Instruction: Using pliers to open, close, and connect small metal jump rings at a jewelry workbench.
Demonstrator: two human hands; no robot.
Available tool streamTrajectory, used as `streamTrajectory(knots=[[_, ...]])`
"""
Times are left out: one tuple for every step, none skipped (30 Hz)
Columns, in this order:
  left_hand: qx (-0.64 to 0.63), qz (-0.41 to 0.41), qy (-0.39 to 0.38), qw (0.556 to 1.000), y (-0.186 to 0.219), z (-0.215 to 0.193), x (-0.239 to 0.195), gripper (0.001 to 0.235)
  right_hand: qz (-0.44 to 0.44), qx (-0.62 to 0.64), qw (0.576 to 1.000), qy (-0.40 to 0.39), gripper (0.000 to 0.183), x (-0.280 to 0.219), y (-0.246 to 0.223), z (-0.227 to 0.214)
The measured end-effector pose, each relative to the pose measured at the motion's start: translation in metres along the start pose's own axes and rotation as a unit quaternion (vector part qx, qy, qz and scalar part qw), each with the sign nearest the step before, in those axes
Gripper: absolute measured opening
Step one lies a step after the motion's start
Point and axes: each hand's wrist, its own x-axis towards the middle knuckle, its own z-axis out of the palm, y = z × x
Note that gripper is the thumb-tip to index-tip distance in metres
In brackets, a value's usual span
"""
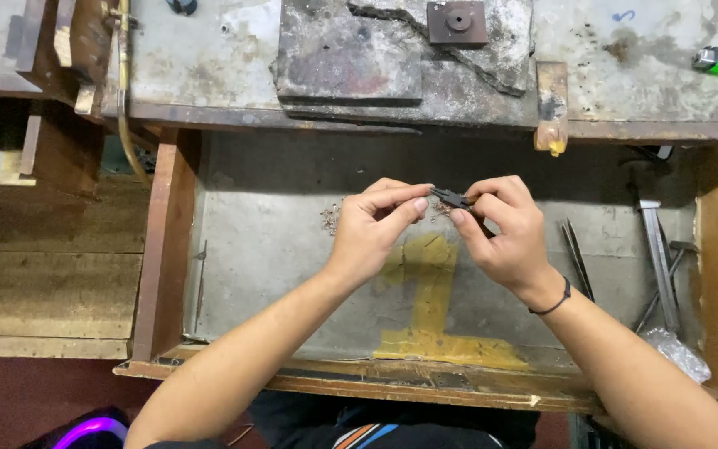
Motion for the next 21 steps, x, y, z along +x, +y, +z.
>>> streamTrajectory(knots=[[0.000,0.000,0.000,1.000,0.0004,0.0000,0.0002,0.023,0.000,0.000,1.000,0.000,0.036,-0.0003,0.0002,0.0004],[0.001,0.001,-0.001,1.000,0.0009,0.0000,0.0002,0.023,0.001,0.000,1.000,0.000,0.036,-0.0007,0.0004,0.0008],[0.002,0.002,-0.002,1.000,0.0012,-0.0002,0.0003,0.023,0.002,0.000,1.000,0.000,0.036,-0.0011,0.0006,0.0015],[0.002,0.003,-0.002,1.000,-0.0006,-0.0005,0.0002,0.023,0.002,0.000,1.000,0.000,0.036,-0.0017,0.0016,0.0022],[-0.001,0.002,0.000,1.000,-0.0023,-0.0006,0.0000,0.023,0.003,0.004,1.000,-0.001,0.035,-0.0022,0.0024,0.0027],[-0.004,0.001,0.001,1.000,-0.0039,-0.0006,0.0000,0.023,0.005,0.007,1.000,-0.002,0.034,-0.0027,0.0033,0.0032],[-0.004,0.001,0.001,1.000,-0.0043,-0.0007,0.0000,0.023,0.004,0.007,1.000,-0.002,0.034,-0.0035,0.0046,0.0037],[-0.006,0.000,0.003,1.000,-0.0048,-0.0007,0.0000,0.023,0.005,0.008,1.000,-0.002,0.034,-0.0043,0.0060,0.0043],[-0.008,-0.002,0.004,1.000,-0.0053,-0.0009,-0.0002,0.023,0.006,0.010,1.000,-0.001,0.034,-0.0051,0.0073,0.0050],[-0.008,-0.002,0.004,1.000,-0.0046,-0.0005,-0.0005,0.023,0.005,0.010,1.000,-0.001,0.034,-0.0036,0.0060,0.0050],[-0.013,-0.004,0.009,1.000,-0.0041,0.0002,-0.0010,0.023,-0.011,0.010,1.000,0.002,0.034,-0.0024,0.0047,0.0048],[-0.019,-0.007,0.014,1.000,-0.0035,0.0010,-0.0016,0.023,-0.027,0.010,1.000,0.005,0.033,-0.0012,0.0035,0.0045],[-0.019,-0.007,0.014,1.000,-0.0035,0.0016,-0.0027,0.023,-0.027,0.010,1.000,0.005,0.033,-0.0019,0.0055,0.0052],[-0.024,-0.013,0.017,0.999,-0.0034,0.0023,-0.0039,0.024,-0.045,-0.012,0.999,0.013,0.035,-0.0025,0.0075,0.0059],[-0.028,-0.019,0.020,0.999,-0.0033,0.0029,-0.0049,0.026,-0.062,-0.034,0.997,0.021,0.036,-0.0032,0.0094,0.0065],[-0.029,-0.019,0.020,0.999,-0.0024,0.0034,-0.0055,0.026,-0.062,-0.034,0.997,0.021,0.036,-0.0016,0.0087,0.0057],[-0.034,-0.025,0.021,0.999,-0.0016,0.0039,-0.0061,0.026,-0.077,-0.054,0.995,0.024,0.038,-0.0001,0.0082,0.0049],[-0.038,-0.031,0.022,0.999,-0.0009,0.0044,-0.0068,0.027,-0.092,-0.074,0.993,0.027,0.039,0.0015,0.0077,0.0041],[-0.039,-0.031,0.022,0.999,-0.0015,0.0049,-0.0073,0.027,-0.092,-0.074,0.993,0.027,0.039,0.0017,0.0076,0.0040],[-0.048,-0.035,0.019,0.998,-0.0020,0.0052,-0.0078,0.028,-0.095,-0.078,0.992,0.030,0.039,0.0019,0.0074,0.0040],[-0.058,-0.039,0.016,0.997,-0.0027,0.0056,-0.0085,0.029,-0.099,-0.082,0.991,0.033,0.039,0.0020,0.0074,0.0041]])
